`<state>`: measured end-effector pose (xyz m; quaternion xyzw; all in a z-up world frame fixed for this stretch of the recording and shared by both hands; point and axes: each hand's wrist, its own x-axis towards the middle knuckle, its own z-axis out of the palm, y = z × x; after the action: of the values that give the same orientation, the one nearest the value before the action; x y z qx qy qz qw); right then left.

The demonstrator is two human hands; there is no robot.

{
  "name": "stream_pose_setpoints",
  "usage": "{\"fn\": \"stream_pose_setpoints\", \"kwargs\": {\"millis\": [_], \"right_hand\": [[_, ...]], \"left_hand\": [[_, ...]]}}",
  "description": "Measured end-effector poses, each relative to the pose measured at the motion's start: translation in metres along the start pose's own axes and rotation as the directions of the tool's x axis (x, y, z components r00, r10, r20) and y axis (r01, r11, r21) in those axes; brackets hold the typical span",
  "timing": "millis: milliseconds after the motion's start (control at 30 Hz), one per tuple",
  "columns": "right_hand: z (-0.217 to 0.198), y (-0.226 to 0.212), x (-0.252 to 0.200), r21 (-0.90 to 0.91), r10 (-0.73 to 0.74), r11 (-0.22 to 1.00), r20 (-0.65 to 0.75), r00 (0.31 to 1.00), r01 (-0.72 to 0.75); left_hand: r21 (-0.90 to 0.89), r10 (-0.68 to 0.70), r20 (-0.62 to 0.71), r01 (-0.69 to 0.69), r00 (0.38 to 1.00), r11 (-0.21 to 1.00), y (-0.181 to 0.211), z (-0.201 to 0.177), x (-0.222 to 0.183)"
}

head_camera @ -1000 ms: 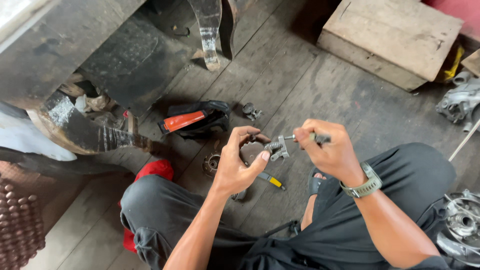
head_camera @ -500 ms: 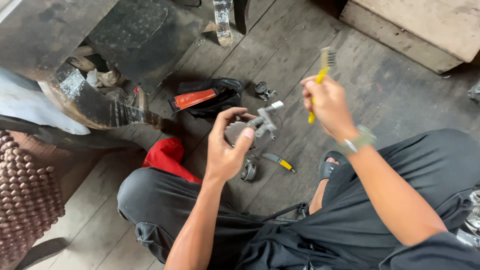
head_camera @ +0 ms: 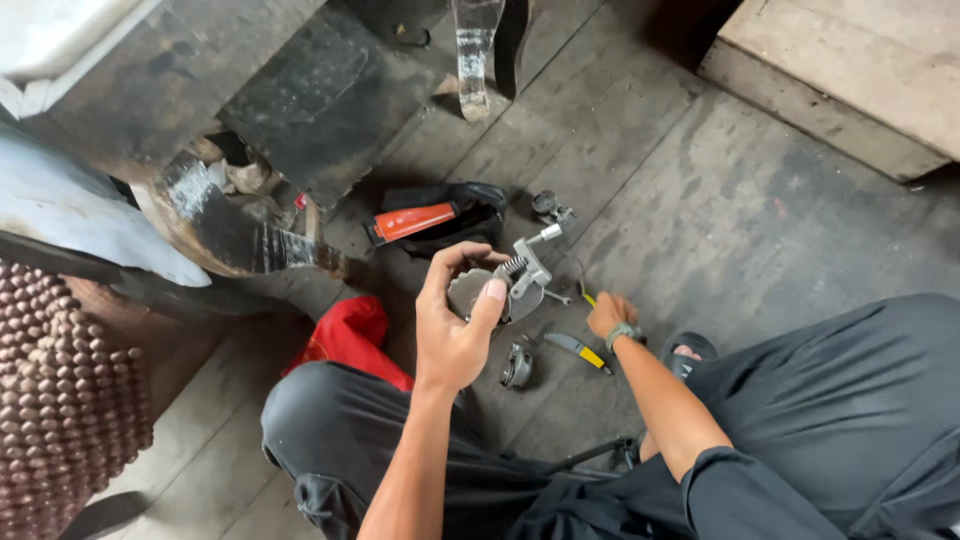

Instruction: The person scrapes a metal engine component using a blade and then inserts a small screw and spring assembly into the part using a tool.

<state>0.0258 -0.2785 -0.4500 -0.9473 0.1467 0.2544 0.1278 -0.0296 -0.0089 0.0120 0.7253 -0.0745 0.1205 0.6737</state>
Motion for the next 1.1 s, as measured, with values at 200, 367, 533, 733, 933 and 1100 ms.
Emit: {"fn": "stream_pose_setpoints", "kwargs": {"millis": [200,367,533,733,933,1100], "right_hand": [[-0.011,-0.021,-0.019,0.020,-0.011,1.000,-0.329,0.944,0.018],[0.067,-0.030,0.034,-0.389,-0.550,0.830,-0.693,0.467,0.400],[0.034,-0.047,-0.007,-0.343,-0.623,0.776,-0.291,0.726,0.529],[0.062,-0.035,0.016,-0.364,-0.647,0.755,-0.275,0.711,0.546],[0.024,-0.049,-0.009,-0.158,-0.530,0.848,-0.216,0.820,0.506],[-0.068,-0.082,-0.023,0.459,-0.230,0.793,-0.384,0.894,0.402]], "left_hand": [[-0.008,-0.032,0.007,0.032,0.999,0.999,-0.009,0.000,0.005],[0.012,-0.056,0.020,0.056,0.998,0.998,-0.011,0.004,0.005],[0.008,-0.088,0.021,0.088,0.996,0.996,-0.009,0.007,0.005],[-0.002,-0.102,0.037,0.103,0.994,0.995,-0.011,0.009,0.003],[-0.029,-0.128,0.046,0.129,0.991,0.991,-0.010,0.008,0.002],[-0.011,-0.095,0.053,0.096,0.994,0.995,-0.013,0.010,0.003]]}}
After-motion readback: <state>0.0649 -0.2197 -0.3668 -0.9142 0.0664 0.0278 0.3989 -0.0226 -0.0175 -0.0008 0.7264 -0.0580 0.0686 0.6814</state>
